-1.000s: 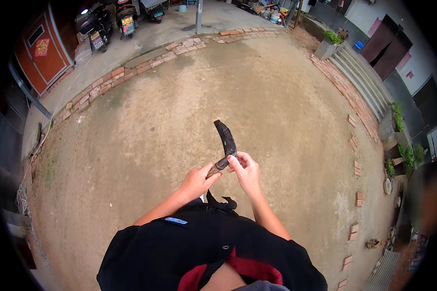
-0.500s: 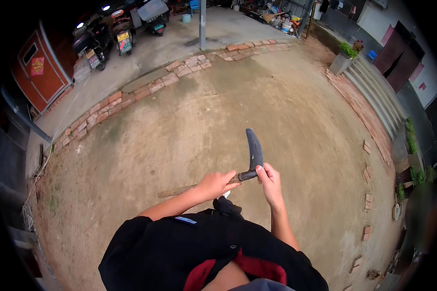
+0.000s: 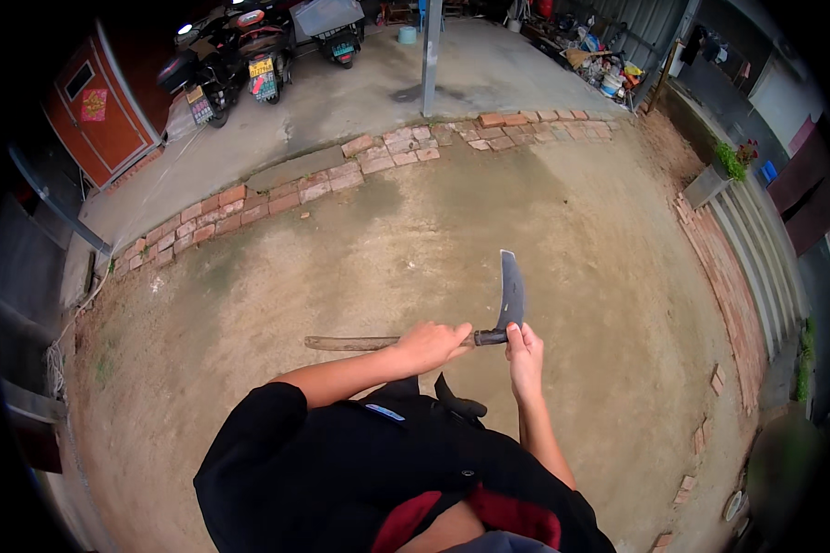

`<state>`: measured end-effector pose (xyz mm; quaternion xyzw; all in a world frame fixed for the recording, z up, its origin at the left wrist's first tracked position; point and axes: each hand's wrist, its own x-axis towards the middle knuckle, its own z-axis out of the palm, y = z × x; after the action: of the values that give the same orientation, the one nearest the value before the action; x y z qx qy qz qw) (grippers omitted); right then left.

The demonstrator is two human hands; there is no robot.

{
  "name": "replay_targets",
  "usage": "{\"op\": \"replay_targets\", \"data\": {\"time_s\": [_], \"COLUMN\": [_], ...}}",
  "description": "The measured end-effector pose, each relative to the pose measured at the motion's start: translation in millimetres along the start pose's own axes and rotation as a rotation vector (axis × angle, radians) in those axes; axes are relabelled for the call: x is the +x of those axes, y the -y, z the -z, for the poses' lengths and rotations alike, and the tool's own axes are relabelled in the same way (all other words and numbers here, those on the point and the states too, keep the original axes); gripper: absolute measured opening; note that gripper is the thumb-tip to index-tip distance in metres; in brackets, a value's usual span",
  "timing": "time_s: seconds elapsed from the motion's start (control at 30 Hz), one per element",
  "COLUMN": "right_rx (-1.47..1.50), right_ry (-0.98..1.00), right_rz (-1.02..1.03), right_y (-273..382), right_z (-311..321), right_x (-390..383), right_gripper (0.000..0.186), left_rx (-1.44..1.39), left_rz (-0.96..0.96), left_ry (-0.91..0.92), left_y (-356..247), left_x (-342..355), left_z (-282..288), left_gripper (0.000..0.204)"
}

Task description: The person retrieves a sickle and a hammer from a cluttered storage area and sits on a small stool in the courtyard. They repeatedly strike the metal head of the sickle with the hammer, adjusting the tool's position between hits.

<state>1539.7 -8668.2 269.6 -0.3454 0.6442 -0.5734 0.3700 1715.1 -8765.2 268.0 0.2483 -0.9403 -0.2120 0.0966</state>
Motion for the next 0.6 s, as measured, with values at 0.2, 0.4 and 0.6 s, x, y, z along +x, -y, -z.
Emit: {"op": "replay_targets", "data": {"time_s": [0.2,0.4,0.6], "right_rx": [0.038,-0.046,-0.081], "right_ry": [-0.070,-0.195,-0.328], "right_rz": [0.098,0.011,-0.081], "right_y": [26,51,49], "right_z": [8,85,162], "right_x": [205,360,549], "right_gripper": [0.034,0.035,0.050], "left_rx": [-0.034,-0.263,-0.256], "left_rz": [-0.056,-0.168,-0.188], "left_ry": [0.068,0.340,0.363], "left_y": [98,151,177], "left_x": [194,407,610], "left_z": [56,65,57], "left_gripper": [0.032,0.038,0.039]}}
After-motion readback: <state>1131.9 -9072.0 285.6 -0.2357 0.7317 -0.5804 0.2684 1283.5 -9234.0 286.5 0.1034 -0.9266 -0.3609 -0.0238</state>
